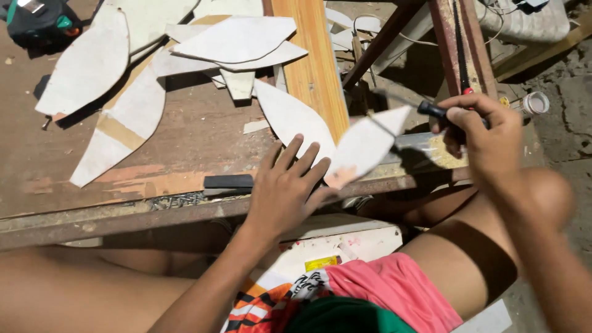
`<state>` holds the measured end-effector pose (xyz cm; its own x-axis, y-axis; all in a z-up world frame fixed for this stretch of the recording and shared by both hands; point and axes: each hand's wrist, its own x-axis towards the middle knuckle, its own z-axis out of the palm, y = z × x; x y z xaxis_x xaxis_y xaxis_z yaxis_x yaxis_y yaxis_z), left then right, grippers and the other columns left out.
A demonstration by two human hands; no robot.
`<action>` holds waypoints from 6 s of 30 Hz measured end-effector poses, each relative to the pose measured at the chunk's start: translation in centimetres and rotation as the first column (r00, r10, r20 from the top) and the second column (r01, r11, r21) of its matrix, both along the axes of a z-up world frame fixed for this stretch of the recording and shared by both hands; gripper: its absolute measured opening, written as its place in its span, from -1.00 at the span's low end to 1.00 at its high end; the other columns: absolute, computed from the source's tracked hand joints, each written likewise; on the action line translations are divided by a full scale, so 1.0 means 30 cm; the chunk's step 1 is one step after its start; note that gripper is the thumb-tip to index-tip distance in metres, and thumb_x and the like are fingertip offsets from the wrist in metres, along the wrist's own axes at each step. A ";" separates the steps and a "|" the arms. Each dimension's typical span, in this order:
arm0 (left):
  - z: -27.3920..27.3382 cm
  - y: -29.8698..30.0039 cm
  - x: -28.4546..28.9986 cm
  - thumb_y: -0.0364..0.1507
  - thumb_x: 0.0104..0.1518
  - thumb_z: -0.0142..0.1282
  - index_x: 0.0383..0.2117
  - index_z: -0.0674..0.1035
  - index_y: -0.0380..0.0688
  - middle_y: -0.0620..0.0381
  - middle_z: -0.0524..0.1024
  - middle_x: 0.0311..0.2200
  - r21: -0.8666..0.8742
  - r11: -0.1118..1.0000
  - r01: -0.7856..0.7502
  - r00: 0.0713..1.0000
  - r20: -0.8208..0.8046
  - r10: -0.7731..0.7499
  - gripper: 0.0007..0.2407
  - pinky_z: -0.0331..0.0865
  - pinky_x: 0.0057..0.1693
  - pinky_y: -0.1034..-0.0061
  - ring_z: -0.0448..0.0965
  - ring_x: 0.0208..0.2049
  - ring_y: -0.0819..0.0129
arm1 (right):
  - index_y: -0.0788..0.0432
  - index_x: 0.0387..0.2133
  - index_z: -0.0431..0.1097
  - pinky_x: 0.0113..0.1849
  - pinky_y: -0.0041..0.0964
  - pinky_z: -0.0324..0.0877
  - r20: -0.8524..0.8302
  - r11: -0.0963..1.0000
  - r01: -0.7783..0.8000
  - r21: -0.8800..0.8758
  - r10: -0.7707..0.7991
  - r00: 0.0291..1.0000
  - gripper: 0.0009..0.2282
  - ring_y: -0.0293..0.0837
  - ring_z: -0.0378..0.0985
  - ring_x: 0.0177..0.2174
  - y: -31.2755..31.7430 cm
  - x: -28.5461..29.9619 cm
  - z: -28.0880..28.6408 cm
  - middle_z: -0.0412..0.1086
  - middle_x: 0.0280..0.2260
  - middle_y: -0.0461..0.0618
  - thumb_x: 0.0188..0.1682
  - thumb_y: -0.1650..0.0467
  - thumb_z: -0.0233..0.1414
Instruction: Assembling white wooden cutouts onto a wooden base using a screwdriver for alignment and a manual stapler for fastening.
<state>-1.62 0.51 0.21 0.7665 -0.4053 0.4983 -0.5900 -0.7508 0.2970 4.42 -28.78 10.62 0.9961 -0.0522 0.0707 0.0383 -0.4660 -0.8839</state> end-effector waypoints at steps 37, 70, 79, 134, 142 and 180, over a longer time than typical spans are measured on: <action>0.349 0.060 -0.060 -0.49 0.24 0.08 -0.25 0.48 -0.42 -0.14 0.58 -0.42 -0.854 0.469 -0.227 0.893 0.010 0.450 -0.85 0.61 -0.22 0.52 0.68 -0.36 0.16 | 0.33 -0.07 0.25 -0.45 -0.28 0.13 -0.191 0.550 0.065 0.833 0.176 0.966 -0.67 -0.20 0.24 -0.52 0.062 -0.064 -0.199 0.18 -0.48 -0.04 -0.15 0.51 -0.04; 0.171 -0.002 -0.052 -0.01 0.08 -0.01 -0.16 0.44 0.05 0.10 0.41 -0.12 -0.518 0.855 -0.008 0.915 0.341 0.215 -0.63 0.31 0.10 0.19 0.34 0.01 0.14 | 0.03 -0.40 0.27 -0.69 -0.61 0.05 -0.336 0.507 0.307 0.806 -0.036 0.941 -0.94 -0.44 0.14 -0.71 0.105 -0.098 -0.215 0.10 -0.68 -0.22 0.03 0.42 0.01; 0.220 0.062 0.025 -0.33 0.22 0.04 -0.20 0.58 -0.24 0.07 0.59 -0.41 -0.653 0.113 -0.749 0.623 -0.752 -0.216 -0.77 0.40 -0.44 0.49 0.52 -0.48 0.37 | 0.15 -0.34 0.23 -0.71 -0.49 0.15 -0.241 0.590 0.162 0.791 0.058 0.969 -0.91 -0.37 0.19 -0.75 0.116 -0.105 -0.192 0.14 -0.69 -0.16 0.07 0.41 0.00; 0.178 0.120 0.050 -0.49 0.19 0.23 -0.32 0.55 -0.43 -0.06 0.46 -0.72 -0.777 0.062 -0.626 0.772 -0.629 -0.086 -0.83 0.50 -0.43 0.45 0.53 -0.66 0.33 | 0.30 -0.12 0.38 -0.64 -0.36 0.49 -0.074 0.642 0.112 0.758 -0.087 0.993 -0.78 -0.26 0.38 -0.79 0.093 -0.071 -0.261 0.21 -0.78 -0.06 0.01 0.42 0.04; 0.179 0.125 0.060 -0.50 0.21 0.22 -0.32 0.54 -0.41 -0.02 0.45 -0.71 -0.809 0.028 -0.587 0.803 -0.586 -0.110 -0.85 0.44 -0.46 0.47 0.51 -0.69 0.34 | 0.30 -0.13 0.39 -0.64 -0.36 0.49 -0.070 0.650 0.113 0.752 -0.092 0.993 -0.78 -0.26 0.38 -0.79 0.094 -0.065 -0.255 0.21 -0.78 -0.04 0.01 0.42 0.05; 0.266 0.078 0.085 -0.52 0.14 0.11 0.15 0.37 -0.19 -0.20 0.65 -0.11 -0.418 0.179 -0.891 0.371 -0.896 -0.245 -0.59 0.68 -0.06 0.35 0.73 -0.15 0.06 | 0.16 0.07 0.41 -0.54 -0.41 0.22 -0.383 0.962 0.058 0.266 0.051 0.923 -0.69 -0.26 0.28 -0.61 0.209 -0.128 -0.143 0.27 -0.58 -0.11 0.10 0.34 -0.04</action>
